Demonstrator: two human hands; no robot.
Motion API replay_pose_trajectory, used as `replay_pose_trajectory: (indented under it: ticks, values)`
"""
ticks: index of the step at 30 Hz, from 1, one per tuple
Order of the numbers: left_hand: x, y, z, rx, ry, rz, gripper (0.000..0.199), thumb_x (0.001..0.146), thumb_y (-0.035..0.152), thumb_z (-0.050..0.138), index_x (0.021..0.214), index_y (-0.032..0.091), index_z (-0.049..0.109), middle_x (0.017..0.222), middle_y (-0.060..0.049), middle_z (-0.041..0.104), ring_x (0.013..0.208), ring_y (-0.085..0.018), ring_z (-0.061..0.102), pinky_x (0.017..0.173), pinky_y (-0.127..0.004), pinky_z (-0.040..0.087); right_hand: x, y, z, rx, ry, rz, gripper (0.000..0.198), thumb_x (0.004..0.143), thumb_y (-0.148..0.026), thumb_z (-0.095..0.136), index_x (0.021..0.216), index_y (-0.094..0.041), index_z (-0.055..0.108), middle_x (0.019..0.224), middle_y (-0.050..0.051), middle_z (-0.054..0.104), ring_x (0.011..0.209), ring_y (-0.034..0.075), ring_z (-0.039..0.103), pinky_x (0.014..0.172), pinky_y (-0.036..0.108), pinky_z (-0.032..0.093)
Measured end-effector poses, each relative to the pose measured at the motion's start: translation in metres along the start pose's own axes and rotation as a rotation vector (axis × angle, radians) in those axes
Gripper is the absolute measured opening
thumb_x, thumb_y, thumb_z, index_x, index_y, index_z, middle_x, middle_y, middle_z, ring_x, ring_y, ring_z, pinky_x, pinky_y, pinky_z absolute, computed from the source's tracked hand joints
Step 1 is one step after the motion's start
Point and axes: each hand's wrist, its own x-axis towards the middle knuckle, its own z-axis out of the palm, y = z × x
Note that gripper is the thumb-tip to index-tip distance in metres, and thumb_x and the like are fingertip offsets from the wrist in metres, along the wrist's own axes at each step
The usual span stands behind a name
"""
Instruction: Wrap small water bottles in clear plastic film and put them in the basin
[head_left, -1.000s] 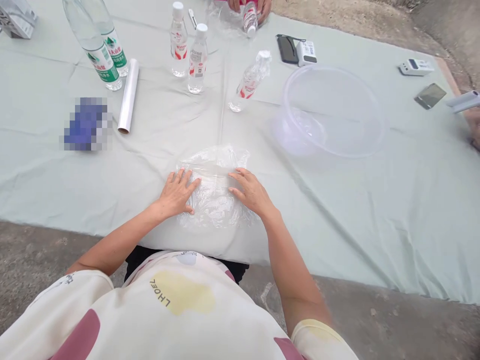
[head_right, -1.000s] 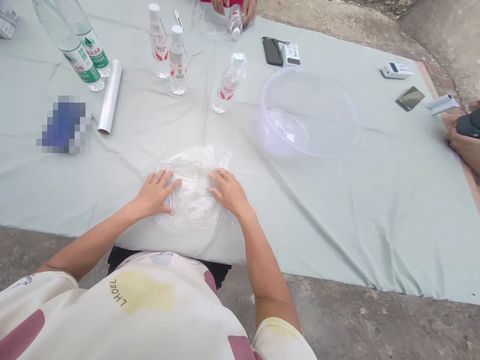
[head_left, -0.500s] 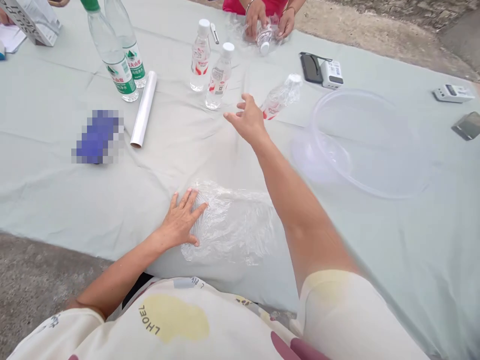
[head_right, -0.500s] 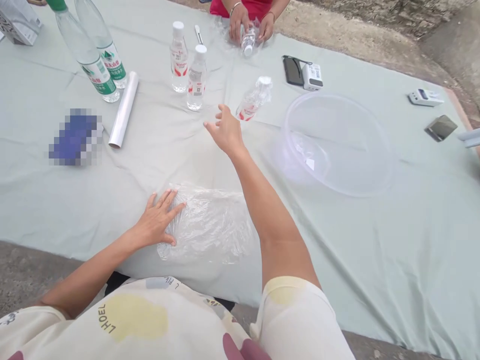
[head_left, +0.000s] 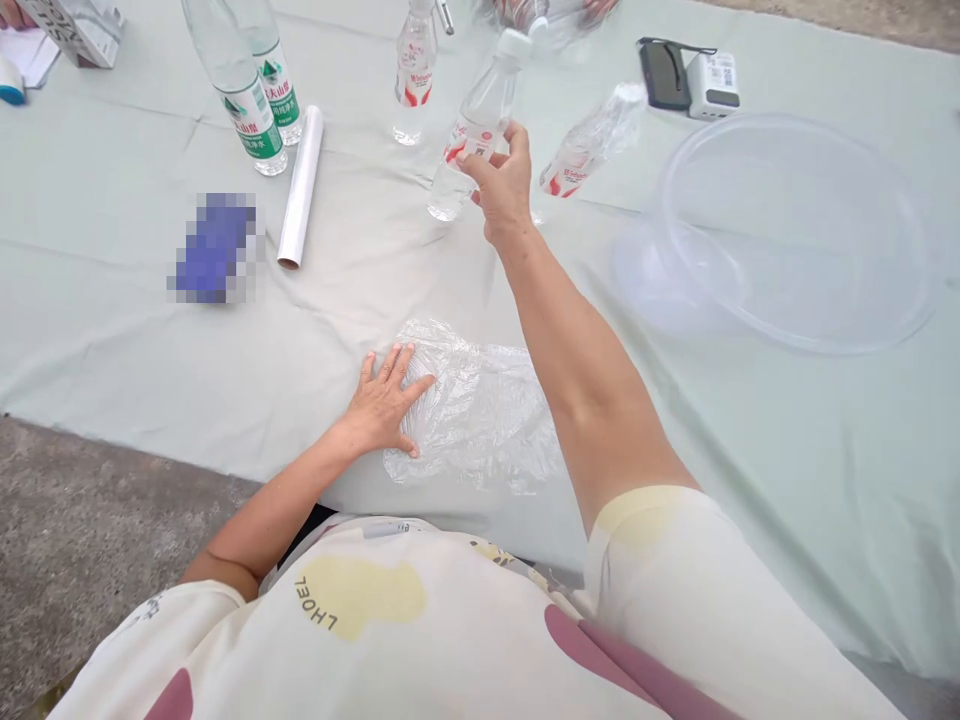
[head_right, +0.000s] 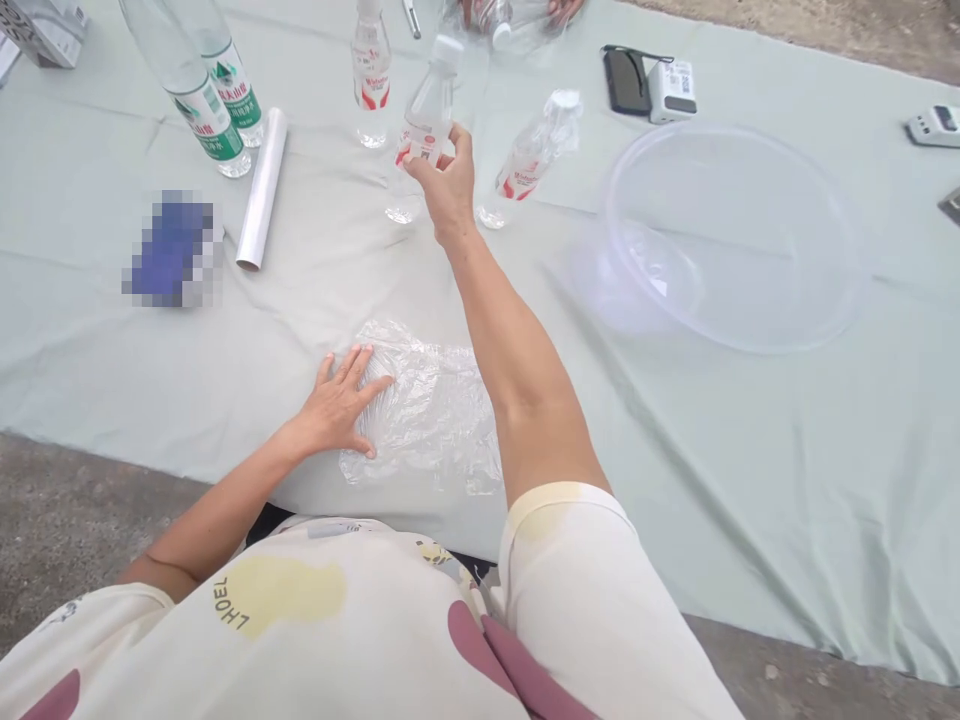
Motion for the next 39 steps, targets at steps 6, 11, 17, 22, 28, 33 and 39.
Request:
replay_pose_trajectory:
  ticks: [6, 11, 17, 22, 28, 33, 39]
  values:
    - [-0.001, -0.002, 0.002, -0.021, -0.006, 0.012, 0.121, 0.050, 0.052, 0.092, 0.153, 0.025, 0.034, 0.167, -0.022, 0.000, 0.153, -0.042, 0.000, 0.118, -0.067, -0.001, -0.199, -0.034, -0.040, 0.169, -0.225, 0.256, 0.064, 0.090, -0.071, 0.040, 0.131, -0.024, 0.057, 0.115, 0.010, 0.066, 0.102, 0.031, 0.066, 0.076, 0.044, 0.054]
    - [0.001, -0.003, 0.005, -0.020, -0.001, -0.007, 0.137, 0.051, 0.054, 0.090, 0.159, 0.022, 0.011, 0.167, -0.021, 0.000, 0.154, -0.042, -0.002, 0.118, -0.065, -0.005, -0.294, -0.029, -0.013, 0.382, -0.354, 0.513, 0.048, 0.080, -0.053, 0.060, 0.112, -0.018, 0.066, 0.102, 0.009, 0.071, 0.090, 0.027, 0.067, 0.071, 0.036, 0.053]
    - [-0.003, -0.007, 0.009, -0.052, 0.057, -0.019, 0.148, 0.054, 0.053, 0.087, 0.158, 0.016, -0.011, 0.166, -0.023, 0.000, 0.154, -0.038, -0.001, 0.120, -0.061, -0.004, -0.295, -0.025, 0.011, 0.357, -0.269, 0.445, 0.048, 0.078, -0.045, 0.064, 0.119, -0.019, 0.063, 0.116, 0.007, 0.071, 0.099, 0.024, 0.066, 0.077, 0.031, 0.051]
    - [-0.004, -0.013, 0.016, -0.112, 0.130, 0.014, 0.150, 0.054, 0.056, 0.087, 0.157, 0.015, -0.014, 0.166, -0.025, -0.003, 0.154, -0.038, -0.002, 0.120, -0.060, -0.005, -0.294, -0.022, 0.015, 0.385, -0.274, 0.396, 0.045, 0.078, -0.044, 0.062, 0.118, -0.021, 0.064, 0.115, 0.005, 0.071, 0.102, 0.023, 0.066, 0.083, 0.033, 0.052]
    - [-0.019, -0.014, 0.011, -0.147, 0.216, 0.023, 0.146, 0.054, 0.057, 0.088, 0.160, 0.023, -0.006, 0.165, -0.024, -0.012, 0.153, -0.042, -0.005, 0.118, -0.063, -0.001, -0.296, -0.016, 0.023, 0.317, -0.200, 0.460, 0.046, 0.084, -0.052, 0.055, 0.118, -0.022, 0.063, 0.114, 0.006, 0.071, 0.098, 0.023, 0.067, 0.078, 0.032, 0.054]
    - [-0.049, -0.010, 0.013, -0.090, 0.253, -0.070, 0.131, 0.061, 0.058, 0.085, 0.160, 0.019, 0.007, 0.166, -0.025, -0.001, 0.154, -0.041, -0.003, 0.117, -0.066, 0.001, -0.295, -0.020, 0.030, 0.121, -0.168, 0.441, 0.055, 0.082, -0.061, 0.057, 0.125, -0.026, 0.061, 0.111, 0.006, 0.071, 0.096, 0.023, 0.067, 0.081, 0.035, 0.052]
    - [-0.075, 0.011, 0.037, -0.091, 0.388, -0.281, 0.055, 0.085, 0.052, 0.064, 0.124, 0.015, 0.057, 0.161, -0.027, 0.025, 0.154, -0.039, 0.009, 0.117, -0.065, 0.016, -0.299, -0.033, 0.043, -0.242, -0.081, 0.440, 0.075, 0.078, -0.072, 0.056, 0.134, -0.023, 0.053, 0.123, 0.013, 0.065, 0.108, 0.030, 0.063, 0.095, 0.045, 0.046]
